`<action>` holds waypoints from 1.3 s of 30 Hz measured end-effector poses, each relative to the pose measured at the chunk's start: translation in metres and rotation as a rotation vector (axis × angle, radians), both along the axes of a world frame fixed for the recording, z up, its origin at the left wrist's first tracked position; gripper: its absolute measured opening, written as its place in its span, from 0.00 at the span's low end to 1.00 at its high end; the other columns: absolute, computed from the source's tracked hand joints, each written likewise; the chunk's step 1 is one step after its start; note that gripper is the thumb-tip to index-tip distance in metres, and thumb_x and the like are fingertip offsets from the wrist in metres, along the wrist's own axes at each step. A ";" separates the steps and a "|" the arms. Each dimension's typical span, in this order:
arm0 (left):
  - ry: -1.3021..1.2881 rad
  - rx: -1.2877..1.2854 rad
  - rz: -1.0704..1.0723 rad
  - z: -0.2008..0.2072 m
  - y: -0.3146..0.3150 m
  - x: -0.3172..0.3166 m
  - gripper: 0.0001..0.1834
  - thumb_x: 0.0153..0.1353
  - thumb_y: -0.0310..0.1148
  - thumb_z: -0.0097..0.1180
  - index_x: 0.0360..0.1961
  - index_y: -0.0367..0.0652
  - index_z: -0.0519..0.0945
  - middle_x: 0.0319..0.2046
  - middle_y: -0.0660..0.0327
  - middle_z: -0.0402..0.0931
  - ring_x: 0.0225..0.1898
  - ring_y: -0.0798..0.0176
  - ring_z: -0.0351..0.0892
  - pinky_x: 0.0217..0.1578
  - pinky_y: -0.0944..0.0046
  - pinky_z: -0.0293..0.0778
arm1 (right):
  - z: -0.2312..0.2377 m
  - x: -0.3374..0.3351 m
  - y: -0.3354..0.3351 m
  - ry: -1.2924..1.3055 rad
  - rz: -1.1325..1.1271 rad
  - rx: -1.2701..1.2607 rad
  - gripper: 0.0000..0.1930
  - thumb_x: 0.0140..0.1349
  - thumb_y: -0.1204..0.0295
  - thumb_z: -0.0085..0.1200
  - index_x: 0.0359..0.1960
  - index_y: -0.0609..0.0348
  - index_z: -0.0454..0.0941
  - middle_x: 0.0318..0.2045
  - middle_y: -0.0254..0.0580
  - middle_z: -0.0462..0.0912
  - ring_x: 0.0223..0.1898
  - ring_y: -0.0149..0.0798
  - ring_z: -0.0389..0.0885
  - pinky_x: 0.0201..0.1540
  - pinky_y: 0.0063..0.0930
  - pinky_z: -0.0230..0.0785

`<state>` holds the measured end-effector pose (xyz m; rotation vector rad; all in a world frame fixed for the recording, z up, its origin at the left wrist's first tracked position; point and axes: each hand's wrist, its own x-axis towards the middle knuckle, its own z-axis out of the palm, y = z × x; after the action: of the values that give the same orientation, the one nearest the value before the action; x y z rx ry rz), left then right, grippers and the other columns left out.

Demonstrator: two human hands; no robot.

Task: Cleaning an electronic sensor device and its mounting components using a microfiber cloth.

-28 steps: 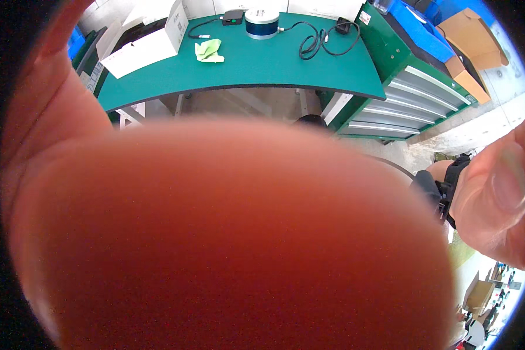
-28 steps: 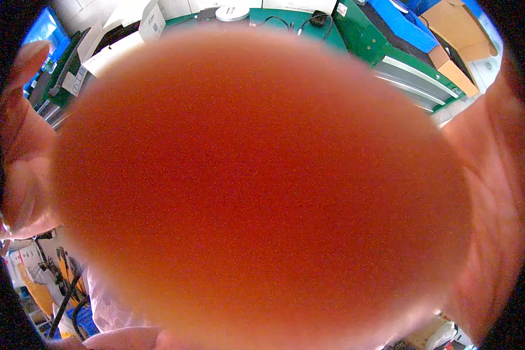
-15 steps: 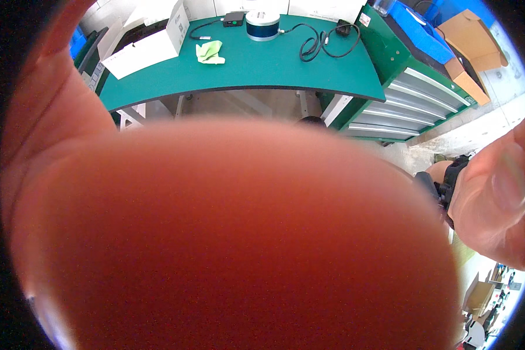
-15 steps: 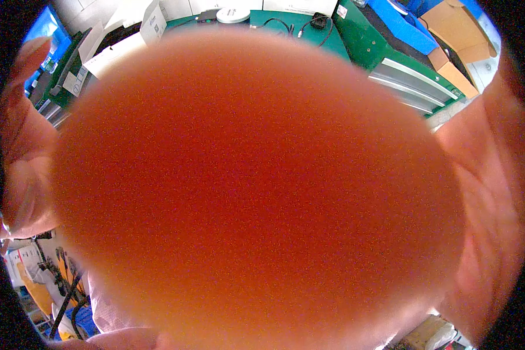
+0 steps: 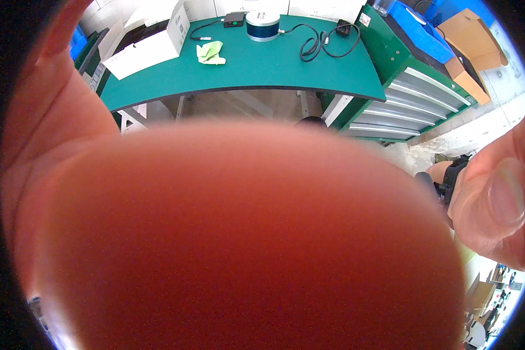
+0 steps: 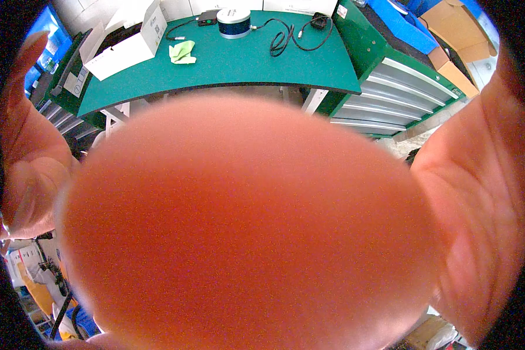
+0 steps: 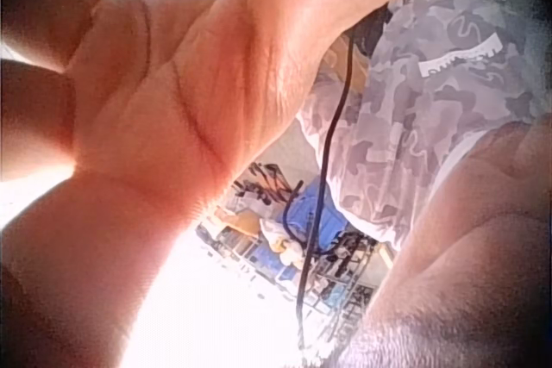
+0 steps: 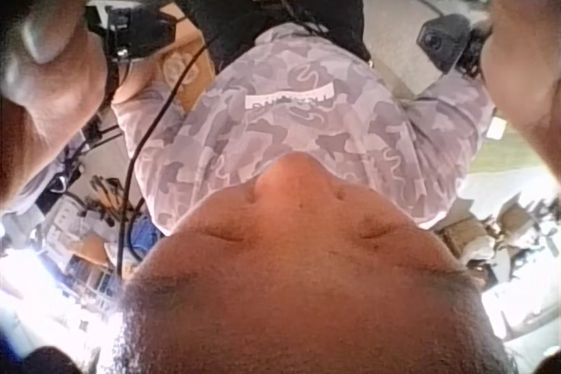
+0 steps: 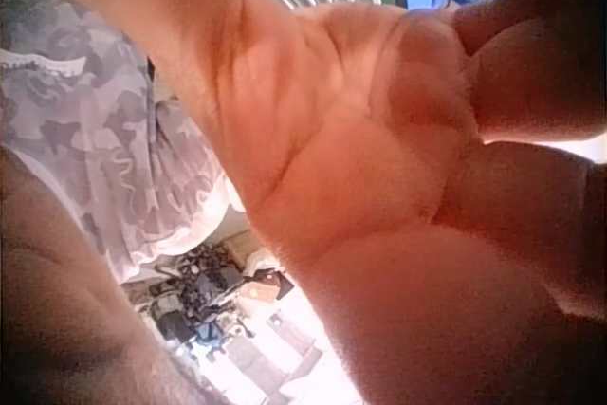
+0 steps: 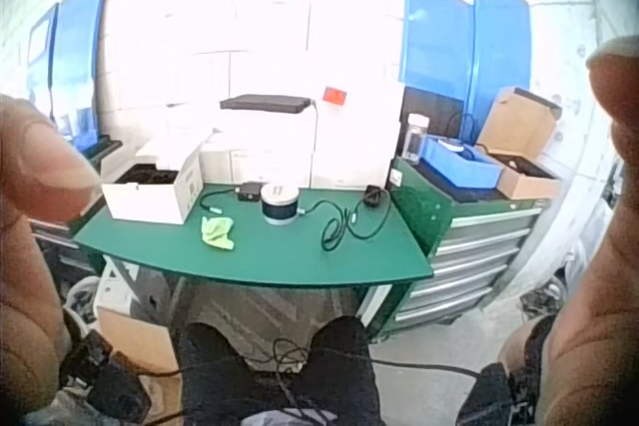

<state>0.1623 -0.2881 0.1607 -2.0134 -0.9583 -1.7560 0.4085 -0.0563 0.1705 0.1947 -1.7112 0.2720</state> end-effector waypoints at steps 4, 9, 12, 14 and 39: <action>0.021 -0.002 0.011 0.000 -0.002 -0.002 0.23 0.63 0.35 0.47 0.58 0.40 0.66 0.54 0.42 0.67 0.53 0.48 0.72 0.51 0.48 0.69 | 0.000 -0.004 0.002 0.011 -0.012 -0.005 0.22 0.65 0.62 0.44 0.48 0.73 0.71 0.47 0.57 0.76 0.49 0.44 0.76 0.55 0.35 0.65; 0.044 -0.002 0.026 0.003 -0.007 -0.001 0.23 0.63 0.35 0.46 0.58 0.40 0.66 0.55 0.42 0.67 0.53 0.47 0.71 0.51 0.47 0.69 | 0.001 -0.010 0.005 0.023 -0.026 -0.011 0.21 0.65 0.63 0.44 0.48 0.74 0.71 0.47 0.57 0.76 0.49 0.44 0.76 0.55 0.34 0.65; 0.061 -0.002 0.036 0.005 -0.010 0.000 0.22 0.64 0.36 0.46 0.58 0.40 0.66 0.55 0.41 0.67 0.53 0.46 0.71 0.51 0.46 0.69 | 0.002 -0.013 0.007 0.032 -0.034 -0.013 0.21 0.65 0.63 0.44 0.47 0.74 0.71 0.47 0.56 0.76 0.49 0.44 0.76 0.55 0.34 0.65; 0.073 -0.001 0.040 0.007 -0.012 0.001 0.22 0.64 0.36 0.45 0.58 0.40 0.66 0.55 0.41 0.67 0.53 0.46 0.71 0.51 0.46 0.69 | 0.003 -0.014 0.007 0.040 -0.041 -0.015 0.21 0.65 0.64 0.44 0.47 0.74 0.71 0.47 0.56 0.76 0.49 0.44 0.76 0.55 0.34 0.65; -0.451 -0.367 0.258 -0.115 0.151 -0.083 0.14 0.60 0.29 0.57 0.47 0.38 0.73 0.43 0.62 0.77 0.38 0.72 0.77 0.38 0.72 0.72 | -0.062 -0.089 0.245 -0.479 -0.457 -0.340 0.17 0.64 0.58 0.49 0.46 0.58 0.76 0.39 0.39 0.82 0.40 0.33 0.80 0.45 0.26 0.69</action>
<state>0.0794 -0.1370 0.0460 -1.5988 -1.7050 -2.0375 0.3192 0.1892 0.1090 -0.5471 -2.0874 0.2762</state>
